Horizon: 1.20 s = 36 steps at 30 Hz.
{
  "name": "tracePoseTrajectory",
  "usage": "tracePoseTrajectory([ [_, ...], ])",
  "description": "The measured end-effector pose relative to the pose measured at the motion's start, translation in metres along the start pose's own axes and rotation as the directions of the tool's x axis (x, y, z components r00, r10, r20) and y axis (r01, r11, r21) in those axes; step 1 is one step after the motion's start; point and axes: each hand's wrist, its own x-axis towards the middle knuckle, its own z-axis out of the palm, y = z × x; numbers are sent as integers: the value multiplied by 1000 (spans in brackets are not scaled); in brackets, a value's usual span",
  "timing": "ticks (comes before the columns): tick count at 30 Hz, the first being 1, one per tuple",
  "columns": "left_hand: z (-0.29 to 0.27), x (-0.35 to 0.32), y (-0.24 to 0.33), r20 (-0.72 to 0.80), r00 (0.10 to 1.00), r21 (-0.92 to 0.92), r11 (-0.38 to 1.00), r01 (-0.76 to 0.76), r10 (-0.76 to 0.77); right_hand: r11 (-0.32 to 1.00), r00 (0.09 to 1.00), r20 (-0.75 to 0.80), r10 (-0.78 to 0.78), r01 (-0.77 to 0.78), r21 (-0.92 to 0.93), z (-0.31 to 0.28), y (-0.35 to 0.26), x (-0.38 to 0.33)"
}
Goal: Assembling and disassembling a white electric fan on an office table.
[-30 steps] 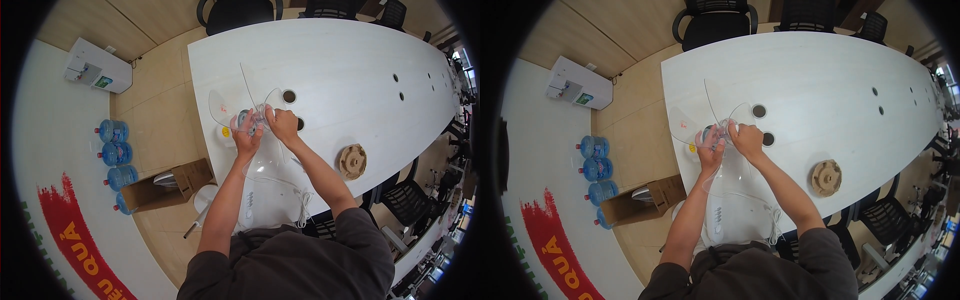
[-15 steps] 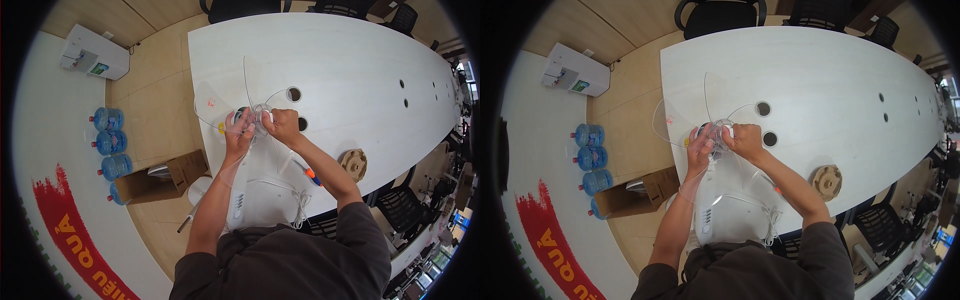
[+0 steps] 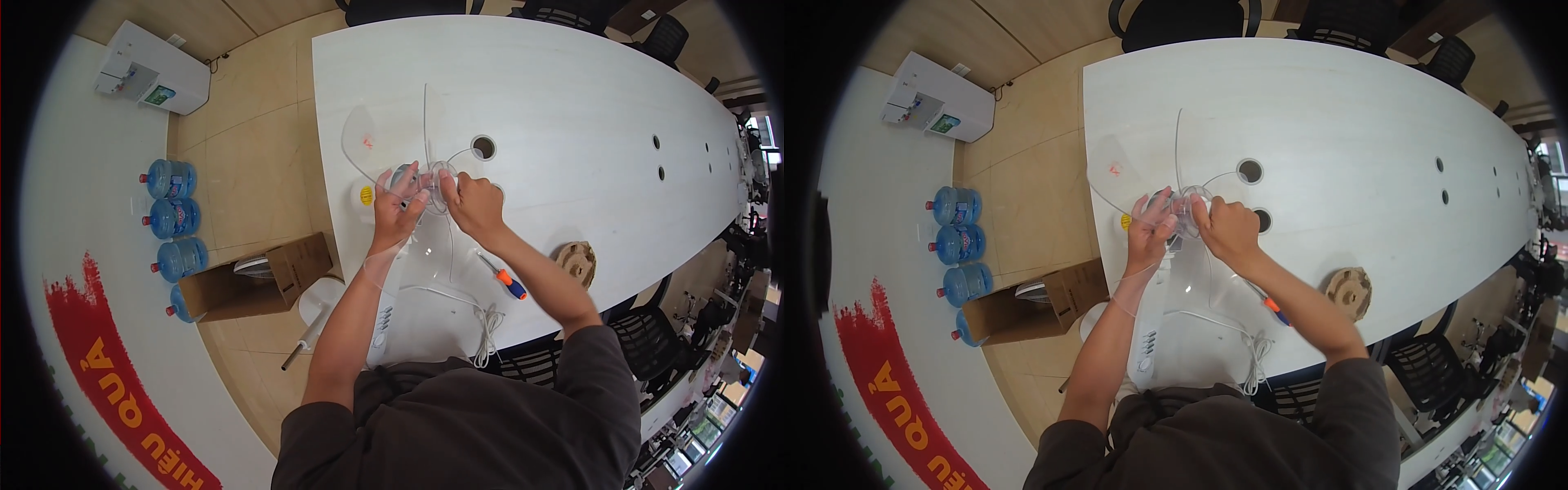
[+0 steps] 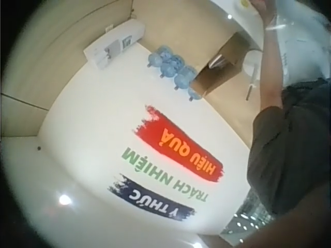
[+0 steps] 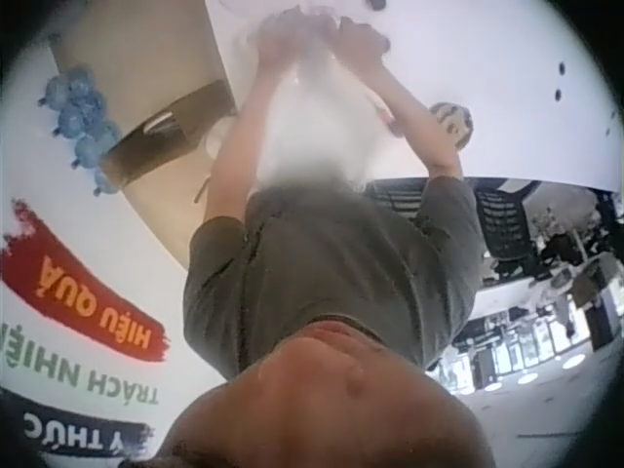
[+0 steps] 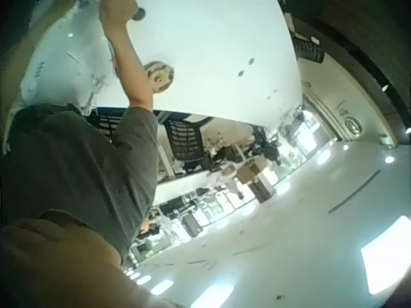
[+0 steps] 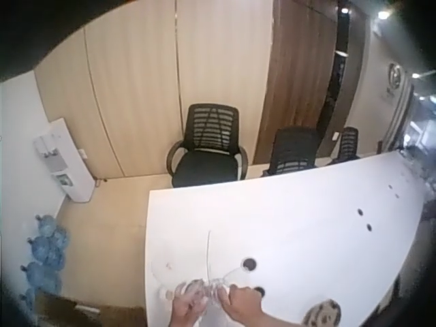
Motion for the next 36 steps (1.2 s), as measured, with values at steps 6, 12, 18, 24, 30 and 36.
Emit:
tracePoseTrajectory([
  [6,10,-3,-6,-13,997,181,981,-71,75,984,952,-252,171,-154,86,25,1,-5],
  [12,7,-4,-1,18,998,145,988,-57,55,976,932,-354,-73,140,168,28,11,-3],
  [18,-9,-4,4,23,999,-84,996,38,-36,896,882,-383,-275,380,232,30,11,6],
  [24,-19,-1,10,17,996,-209,974,86,-84,866,872,-326,-365,447,225,25,5,15],
  [30,-28,2,4,18,1000,-24,1000,6,-6,968,933,-302,-195,232,93,14,-20,10],
  [36,-36,-63,-35,-615,788,128,990,53,37,993,943,-324,-73,97,60,20,-24,6],
])
